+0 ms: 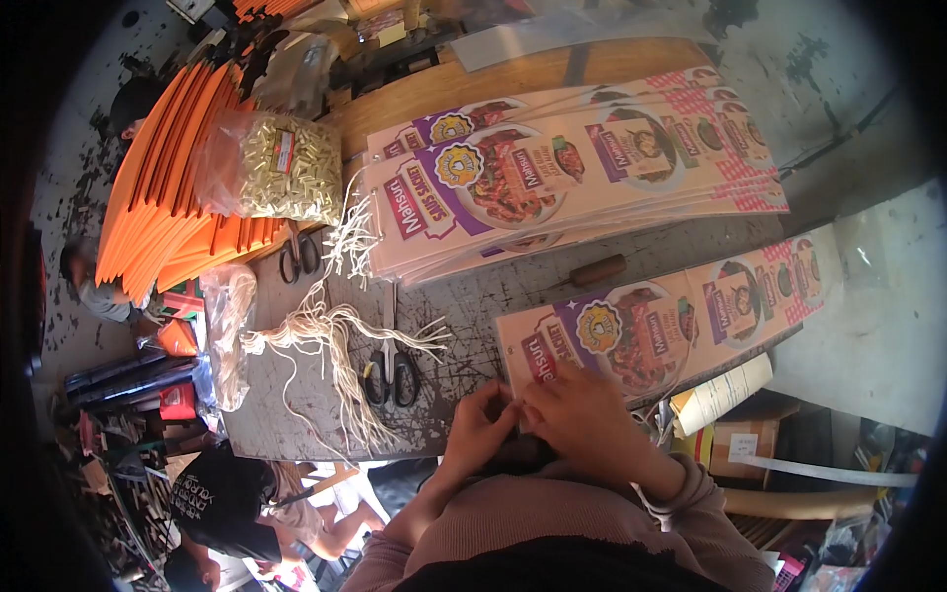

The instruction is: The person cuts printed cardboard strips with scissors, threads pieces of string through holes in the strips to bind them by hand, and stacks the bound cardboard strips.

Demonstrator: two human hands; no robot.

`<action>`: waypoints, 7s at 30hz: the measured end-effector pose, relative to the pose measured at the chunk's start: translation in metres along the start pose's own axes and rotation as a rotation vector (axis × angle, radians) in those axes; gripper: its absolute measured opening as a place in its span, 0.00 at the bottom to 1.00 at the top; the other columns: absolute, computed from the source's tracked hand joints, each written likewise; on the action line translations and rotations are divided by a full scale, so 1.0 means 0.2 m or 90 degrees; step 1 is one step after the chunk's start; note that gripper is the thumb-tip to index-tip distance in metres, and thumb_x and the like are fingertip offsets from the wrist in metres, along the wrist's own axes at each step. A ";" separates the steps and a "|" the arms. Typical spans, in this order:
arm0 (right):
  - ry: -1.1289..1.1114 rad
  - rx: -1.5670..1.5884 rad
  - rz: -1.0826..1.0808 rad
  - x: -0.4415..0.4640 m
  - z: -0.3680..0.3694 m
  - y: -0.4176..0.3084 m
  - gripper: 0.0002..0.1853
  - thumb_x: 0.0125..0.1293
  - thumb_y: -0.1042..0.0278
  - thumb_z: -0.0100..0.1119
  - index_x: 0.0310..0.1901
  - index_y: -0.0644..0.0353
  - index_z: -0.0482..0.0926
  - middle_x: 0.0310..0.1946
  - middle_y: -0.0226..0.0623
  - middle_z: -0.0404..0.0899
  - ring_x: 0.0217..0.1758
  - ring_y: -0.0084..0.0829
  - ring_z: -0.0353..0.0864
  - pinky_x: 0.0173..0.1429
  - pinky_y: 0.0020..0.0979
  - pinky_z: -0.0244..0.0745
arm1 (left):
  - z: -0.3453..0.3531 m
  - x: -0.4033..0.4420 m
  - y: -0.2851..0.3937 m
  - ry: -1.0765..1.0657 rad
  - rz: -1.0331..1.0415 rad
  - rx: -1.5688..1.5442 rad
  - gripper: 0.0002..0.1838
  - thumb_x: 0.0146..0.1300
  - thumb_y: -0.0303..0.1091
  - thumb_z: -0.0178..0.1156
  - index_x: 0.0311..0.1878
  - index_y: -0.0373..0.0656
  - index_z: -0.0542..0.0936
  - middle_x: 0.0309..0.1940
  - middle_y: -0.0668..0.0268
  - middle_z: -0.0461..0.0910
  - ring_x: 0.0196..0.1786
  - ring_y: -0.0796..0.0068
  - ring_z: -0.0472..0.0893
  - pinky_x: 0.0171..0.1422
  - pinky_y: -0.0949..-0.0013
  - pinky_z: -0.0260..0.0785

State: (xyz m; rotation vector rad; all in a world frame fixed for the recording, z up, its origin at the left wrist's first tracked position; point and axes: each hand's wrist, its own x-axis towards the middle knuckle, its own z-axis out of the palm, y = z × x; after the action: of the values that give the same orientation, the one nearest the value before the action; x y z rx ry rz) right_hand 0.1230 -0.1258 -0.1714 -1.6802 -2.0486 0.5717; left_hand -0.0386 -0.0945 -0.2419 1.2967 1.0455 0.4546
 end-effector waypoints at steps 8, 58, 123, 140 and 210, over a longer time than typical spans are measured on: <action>0.269 -0.237 0.247 0.17 -0.11 0.46 0.14 0.52 0.72 0.60 0.42 0.54 0.74 0.42 0.41 0.69 0.48 0.43 0.69 0.44 0.41 0.72 | 0.02 -0.01 0.00 0.043 0.008 -0.114 0.06 0.60 0.28 0.56 0.37 0.35 0.74 0.24 0.71 0.75 0.29 0.87 0.71 0.34 0.81 0.64; 0.153 0.242 -0.162 -0.04 0.31 0.12 0.17 0.53 0.65 0.62 0.42 0.62 0.70 0.35 0.39 0.74 0.34 0.38 0.76 0.31 0.33 0.74 | -0.03 -0.02 -0.05 0.025 0.016 -0.159 0.13 0.58 0.18 0.51 0.48 0.33 0.72 0.36 0.62 0.79 0.41 0.77 0.78 0.47 0.76 0.68; 0.363 -0.139 0.086 0.21 0.05 0.29 0.07 0.56 0.79 0.53 0.38 0.60 0.73 0.37 0.35 0.76 0.36 0.37 0.73 0.37 0.33 0.71 | -0.05 0.00 -0.03 -0.024 0.070 -0.066 0.16 0.61 0.27 0.53 0.52 0.34 0.69 0.28 0.66 0.75 0.30 0.83 0.72 0.34 0.78 0.64; 0.116 0.008 -0.031 -0.01 -0.07 0.08 0.11 0.48 0.73 0.64 0.36 0.55 0.79 0.24 0.32 0.77 0.21 0.30 0.68 0.20 0.30 0.65 | -0.07 -0.04 -0.04 -0.104 -0.132 -0.382 0.11 0.66 0.27 0.49 0.49 0.33 0.71 0.40 0.64 0.76 0.45 0.80 0.74 0.51 0.76 0.67; -0.062 -0.005 -0.034 -0.04 -0.03 0.01 0.15 0.48 0.65 0.62 0.39 0.56 0.74 0.24 0.35 0.72 0.26 0.35 0.76 0.25 0.34 0.69 | -0.09 0.16 0.04 0.113 0.199 -0.008 0.12 0.64 0.33 0.53 0.43 0.34 0.76 0.26 0.71 0.75 0.27 0.86 0.68 0.29 0.80 0.60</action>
State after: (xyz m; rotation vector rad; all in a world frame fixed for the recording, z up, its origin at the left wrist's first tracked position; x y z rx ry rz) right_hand 0.1301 -0.1326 -0.1688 -1.6258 -2.1598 0.6386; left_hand -0.0346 -0.0575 -0.2442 1.4336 0.9861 0.8241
